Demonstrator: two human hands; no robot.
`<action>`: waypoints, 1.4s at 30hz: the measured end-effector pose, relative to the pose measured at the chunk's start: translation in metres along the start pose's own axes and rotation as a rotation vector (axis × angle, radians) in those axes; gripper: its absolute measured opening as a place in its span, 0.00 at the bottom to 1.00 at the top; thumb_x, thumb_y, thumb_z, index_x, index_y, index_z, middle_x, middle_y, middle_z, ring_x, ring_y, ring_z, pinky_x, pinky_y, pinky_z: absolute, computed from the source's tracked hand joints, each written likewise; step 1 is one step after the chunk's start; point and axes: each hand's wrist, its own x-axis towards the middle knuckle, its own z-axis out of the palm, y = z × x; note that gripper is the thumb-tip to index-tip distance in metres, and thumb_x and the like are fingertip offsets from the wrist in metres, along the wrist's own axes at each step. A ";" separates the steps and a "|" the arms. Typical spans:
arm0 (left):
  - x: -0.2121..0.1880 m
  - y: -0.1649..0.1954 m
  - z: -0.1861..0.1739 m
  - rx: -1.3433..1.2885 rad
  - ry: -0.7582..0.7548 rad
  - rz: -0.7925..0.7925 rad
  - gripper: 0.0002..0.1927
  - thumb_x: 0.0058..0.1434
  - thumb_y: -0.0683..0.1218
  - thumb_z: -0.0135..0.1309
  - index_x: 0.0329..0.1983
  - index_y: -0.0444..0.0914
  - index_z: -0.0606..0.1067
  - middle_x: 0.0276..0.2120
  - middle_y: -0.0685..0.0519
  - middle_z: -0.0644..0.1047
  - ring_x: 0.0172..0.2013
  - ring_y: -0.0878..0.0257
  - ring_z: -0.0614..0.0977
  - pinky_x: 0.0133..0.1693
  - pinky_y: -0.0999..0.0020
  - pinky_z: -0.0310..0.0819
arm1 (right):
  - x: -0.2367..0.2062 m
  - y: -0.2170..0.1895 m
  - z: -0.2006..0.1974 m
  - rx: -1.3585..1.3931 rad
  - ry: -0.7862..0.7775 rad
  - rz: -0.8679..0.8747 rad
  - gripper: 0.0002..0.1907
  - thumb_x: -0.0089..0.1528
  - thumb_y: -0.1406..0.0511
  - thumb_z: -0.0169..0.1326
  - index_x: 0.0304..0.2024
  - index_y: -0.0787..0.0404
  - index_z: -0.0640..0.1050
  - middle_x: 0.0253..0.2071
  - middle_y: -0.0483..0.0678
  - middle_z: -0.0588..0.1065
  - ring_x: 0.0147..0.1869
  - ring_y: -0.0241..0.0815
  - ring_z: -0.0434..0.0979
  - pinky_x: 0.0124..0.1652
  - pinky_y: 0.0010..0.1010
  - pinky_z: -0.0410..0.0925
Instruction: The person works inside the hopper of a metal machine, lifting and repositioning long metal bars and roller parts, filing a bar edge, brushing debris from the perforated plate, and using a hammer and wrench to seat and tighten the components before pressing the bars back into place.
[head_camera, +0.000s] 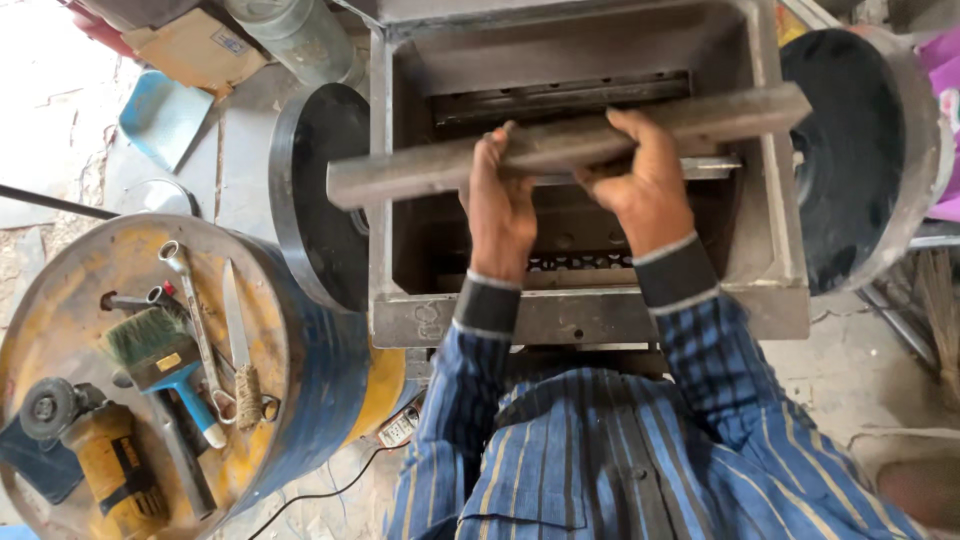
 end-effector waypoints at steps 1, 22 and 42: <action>0.015 -0.001 -0.003 0.040 0.015 0.018 0.17 0.66 0.50 0.54 0.56 0.41 0.75 0.50 0.56 0.79 0.45 0.66 0.78 0.43 0.66 0.71 | 0.007 0.000 0.004 0.006 0.061 0.005 0.17 0.57 0.70 0.65 0.47 0.60 0.76 0.53 0.54 0.74 0.62 0.56 0.74 0.58 0.61 0.73; 0.118 0.002 0.022 0.275 0.047 -0.116 0.18 0.56 0.51 0.66 0.44 0.34 0.80 0.42 0.46 0.79 0.35 0.52 0.80 0.42 0.52 0.81 | 0.060 -0.024 -0.004 -1.685 -0.302 -1.054 0.39 0.43 0.73 0.67 0.60 0.70 0.77 0.57 0.63 0.77 0.62 0.56 0.77 0.61 0.35 0.68; 0.216 -0.020 0.005 1.480 -0.284 0.443 0.37 0.45 0.50 0.71 0.60 0.40 0.73 0.55 0.45 0.77 0.57 0.46 0.76 0.57 0.48 0.70 | 0.160 -0.019 0.033 -2.010 0.018 -0.660 0.34 0.42 0.61 0.74 0.48 0.68 0.79 0.49 0.65 0.79 0.56 0.61 0.80 0.56 0.43 0.72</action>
